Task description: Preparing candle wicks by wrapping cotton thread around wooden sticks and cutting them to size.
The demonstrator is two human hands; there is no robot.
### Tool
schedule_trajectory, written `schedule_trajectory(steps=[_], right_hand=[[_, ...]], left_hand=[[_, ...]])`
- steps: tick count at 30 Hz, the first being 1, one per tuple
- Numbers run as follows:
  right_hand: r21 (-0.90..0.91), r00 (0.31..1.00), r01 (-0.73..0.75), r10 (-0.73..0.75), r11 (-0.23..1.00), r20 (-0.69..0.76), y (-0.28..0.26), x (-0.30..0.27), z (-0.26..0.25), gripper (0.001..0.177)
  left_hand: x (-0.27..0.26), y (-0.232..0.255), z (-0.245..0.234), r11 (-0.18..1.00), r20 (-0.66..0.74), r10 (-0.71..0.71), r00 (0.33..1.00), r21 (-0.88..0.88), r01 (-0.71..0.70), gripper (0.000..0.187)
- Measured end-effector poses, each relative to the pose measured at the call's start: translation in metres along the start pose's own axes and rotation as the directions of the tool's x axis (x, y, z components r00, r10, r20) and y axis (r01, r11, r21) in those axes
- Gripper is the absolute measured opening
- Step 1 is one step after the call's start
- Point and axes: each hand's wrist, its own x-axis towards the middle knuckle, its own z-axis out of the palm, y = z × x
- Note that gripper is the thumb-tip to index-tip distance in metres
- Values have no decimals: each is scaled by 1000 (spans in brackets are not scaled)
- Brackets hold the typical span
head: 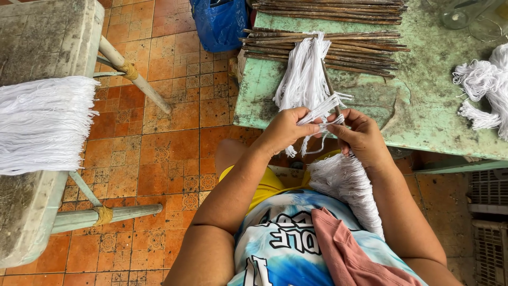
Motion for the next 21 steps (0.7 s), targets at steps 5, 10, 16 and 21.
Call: schedule_trajectory(steps=[5,10,16,21], right_hand=[[6,1000,-8,8,1000,6,-15,-5,8,24],[-12,1000,-4,4,1000,6,-19,-7,9,32],[-7,1000,0,1,1000,10,-8,-4,-1,38],[-19,1000,-13,13,1000,21,15,1,-18,39]], left_hand=[[8,-3,-6,972,-48,64,997,228,-51,16],[9,4,1,952,-76,100,992,298,-73,20],[4,17,2,985,-29,83,996,152,-77,19],[1,15,2,952,78,92,993,285,-111,30]])
